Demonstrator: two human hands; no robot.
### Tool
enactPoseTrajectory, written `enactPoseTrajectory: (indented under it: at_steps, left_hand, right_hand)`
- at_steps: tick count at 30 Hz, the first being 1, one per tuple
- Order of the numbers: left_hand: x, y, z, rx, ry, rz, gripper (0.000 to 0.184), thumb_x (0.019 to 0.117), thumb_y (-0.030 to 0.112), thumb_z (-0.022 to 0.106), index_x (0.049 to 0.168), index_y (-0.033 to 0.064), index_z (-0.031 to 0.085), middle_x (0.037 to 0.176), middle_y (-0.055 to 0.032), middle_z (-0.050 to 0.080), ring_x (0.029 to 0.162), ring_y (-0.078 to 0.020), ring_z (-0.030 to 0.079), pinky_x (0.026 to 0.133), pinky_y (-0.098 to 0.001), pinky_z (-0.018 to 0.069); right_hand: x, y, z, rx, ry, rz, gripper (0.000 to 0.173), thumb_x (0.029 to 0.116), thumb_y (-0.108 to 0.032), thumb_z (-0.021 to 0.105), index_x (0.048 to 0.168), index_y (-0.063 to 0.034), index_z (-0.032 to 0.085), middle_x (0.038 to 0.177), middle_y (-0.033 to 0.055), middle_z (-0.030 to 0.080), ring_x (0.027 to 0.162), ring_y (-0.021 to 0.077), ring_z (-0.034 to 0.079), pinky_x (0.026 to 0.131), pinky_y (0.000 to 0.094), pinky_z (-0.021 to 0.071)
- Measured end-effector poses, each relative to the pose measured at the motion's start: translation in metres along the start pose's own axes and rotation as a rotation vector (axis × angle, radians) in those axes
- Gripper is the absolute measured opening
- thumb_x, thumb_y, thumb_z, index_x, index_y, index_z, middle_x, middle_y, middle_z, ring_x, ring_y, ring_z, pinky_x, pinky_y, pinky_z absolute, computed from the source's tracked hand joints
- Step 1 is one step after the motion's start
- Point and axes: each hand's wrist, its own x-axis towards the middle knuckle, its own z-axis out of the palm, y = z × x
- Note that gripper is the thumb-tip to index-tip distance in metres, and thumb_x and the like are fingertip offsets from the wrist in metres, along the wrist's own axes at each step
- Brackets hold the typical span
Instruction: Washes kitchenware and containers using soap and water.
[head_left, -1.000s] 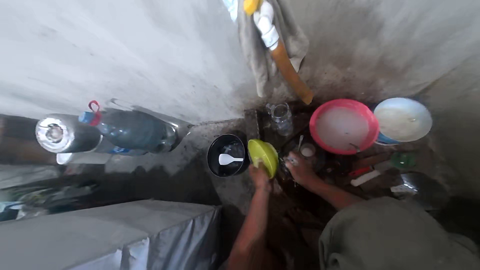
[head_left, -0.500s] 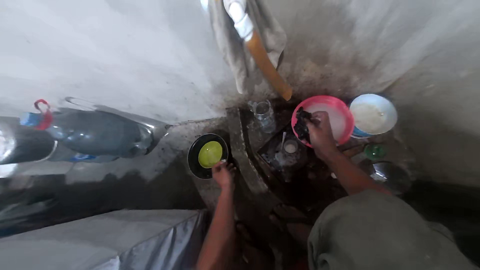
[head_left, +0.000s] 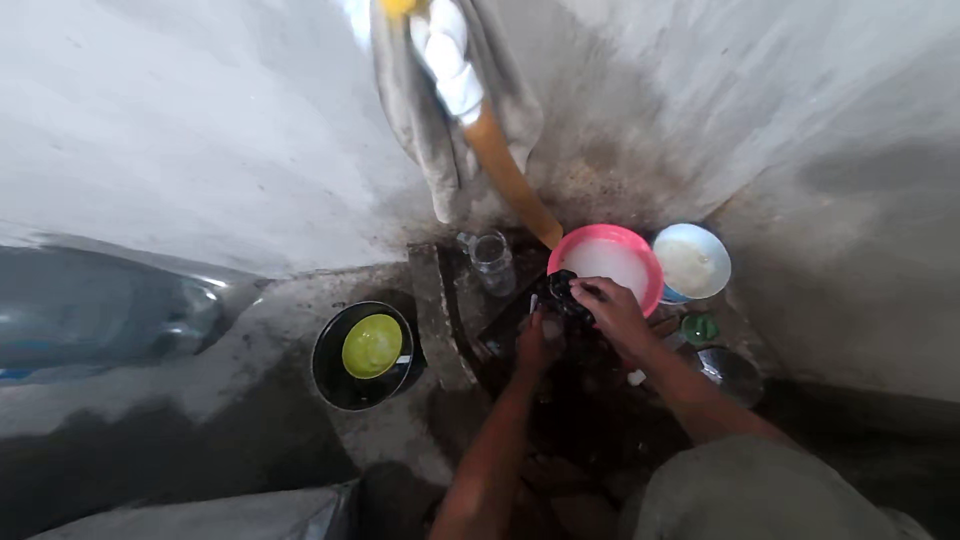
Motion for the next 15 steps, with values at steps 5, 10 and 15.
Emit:
enactPoseTrajectory:
  at_steps: [5, 10, 15]
  left_hand:
    - [-0.01, -0.014, -0.019, -0.224, 0.089, 0.137, 0.084, 0.0847, 0.031, 0.084, 0.152, 0.0047, 0.041, 0.137, -0.0177, 0.061, 0.124, -0.0256, 0.063, 0.106, -0.0444, 0.0536]
    - [0.002, 0.048, -0.041, -0.08, 0.049, 0.235, 0.091, 0.0837, 0.029, 0.084, 0.153, 0.0034, 0.03, 0.134, -0.0213, 0.059, 0.121, -0.0321, 0.062, 0.102, -0.0499, 0.0538]
    - [0.044, 0.111, -0.025, 0.443, -0.133, 0.244, 0.082, 0.0846, 0.025, 0.081, 0.156, 0.0164, 0.041, 0.145, -0.0201, 0.054, 0.132, -0.0434, 0.052, 0.097, -0.0642, 0.0493]
  right_hand:
    - [0.022, 0.011, -0.04, 0.086, 0.176, -0.007, 0.037, 0.1042, -0.04, 0.058, 0.124, -0.012, 0.071, 0.122, 0.0069, 0.071, 0.112, 0.0188, 0.067, 0.097, 0.0473, 0.0562]
    - [0.034, 0.019, -0.074, 0.318, 0.38, 0.018, 0.035, 0.1064, -0.035, 0.052, 0.125, -0.0105, 0.069, 0.123, 0.0069, 0.07, 0.112, 0.02, 0.067, 0.096, 0.0479, 0.0569]
    - [0.024, 0.016, -0.079, 0.345, 0.424, 0.03, 0.03, 0.1067, -0.03, 0.053, 0.121, -0.0086, 0.069, 0.118, 0.0082, 0.071, 0.106, 0.021, 0.069, 0.09, 0.0464, 0.0585]
